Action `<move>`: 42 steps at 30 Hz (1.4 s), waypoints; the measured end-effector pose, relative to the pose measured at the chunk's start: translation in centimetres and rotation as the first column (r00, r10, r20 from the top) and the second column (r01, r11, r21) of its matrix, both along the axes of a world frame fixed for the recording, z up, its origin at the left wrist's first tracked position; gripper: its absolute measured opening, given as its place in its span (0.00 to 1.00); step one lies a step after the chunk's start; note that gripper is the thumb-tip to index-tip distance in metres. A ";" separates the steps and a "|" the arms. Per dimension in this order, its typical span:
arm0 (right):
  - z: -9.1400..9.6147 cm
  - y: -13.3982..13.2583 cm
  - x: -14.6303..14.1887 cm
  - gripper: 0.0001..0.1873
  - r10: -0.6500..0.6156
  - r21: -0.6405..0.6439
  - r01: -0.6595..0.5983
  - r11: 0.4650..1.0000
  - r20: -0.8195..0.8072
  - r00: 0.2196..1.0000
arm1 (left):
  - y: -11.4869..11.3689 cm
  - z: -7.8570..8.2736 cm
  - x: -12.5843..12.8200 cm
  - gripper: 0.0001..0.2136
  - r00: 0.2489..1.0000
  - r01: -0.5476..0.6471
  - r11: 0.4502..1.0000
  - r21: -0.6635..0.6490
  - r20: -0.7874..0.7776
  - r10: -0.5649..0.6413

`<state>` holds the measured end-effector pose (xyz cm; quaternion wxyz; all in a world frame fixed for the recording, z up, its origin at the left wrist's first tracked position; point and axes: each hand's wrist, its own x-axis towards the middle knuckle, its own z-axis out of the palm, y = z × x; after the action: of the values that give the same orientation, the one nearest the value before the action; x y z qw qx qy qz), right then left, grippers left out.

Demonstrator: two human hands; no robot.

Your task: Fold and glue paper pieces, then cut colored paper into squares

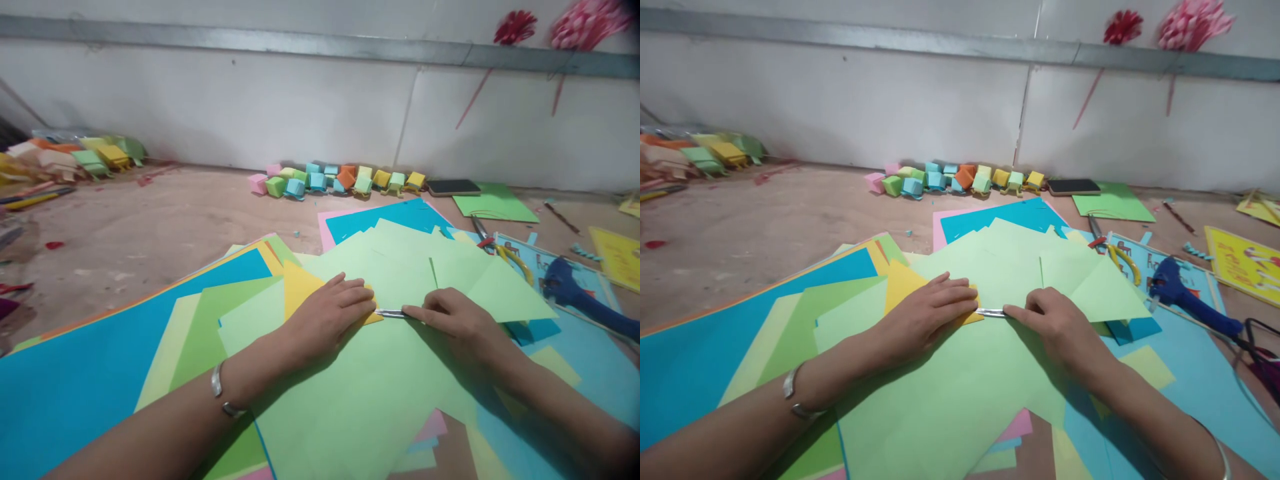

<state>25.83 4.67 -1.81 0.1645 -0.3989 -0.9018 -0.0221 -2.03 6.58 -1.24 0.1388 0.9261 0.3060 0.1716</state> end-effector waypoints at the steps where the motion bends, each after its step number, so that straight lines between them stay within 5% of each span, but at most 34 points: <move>1: 0.0 0.2 0.3 0.21 0.000 -0.006 0.000 1.000 0.005 1.000 | 0.1 0.0 -0.1 0.15 1.000 0.004 1.000 0.002 -0.019 -0.004; 10: 0.2 0.6 1.9 0.25 0.136 -0.044 -0.132 0.990 0.098 0.986 | 0.6 -0.5 -0.3 0.16 0.998 0.037 0.998 -0.045 0.045 -0.035; 27: 1.4 0.2 2.6 0.23 0.117 -0.367 -0.083 0.926 0.071 0.991 | 0.7 0.1 -0.2 0.14 0.999 -0.021 0.989 -0.144 -0.046 0.014; 42: 0.8 -0.9 -0.7 0.24 0.206 -0.178 -0.188 0.966 0.086 0.975 | 0.8 -0.2 -0.2 0.13 1.000 -0.006 0.993 -0.118 -0.031 0.003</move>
<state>25.13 3.78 -1.00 0.0846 -0.3179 -0.9430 0.0501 -2.19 7.37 -1.43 0.1880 0.9181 0.3197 0.1395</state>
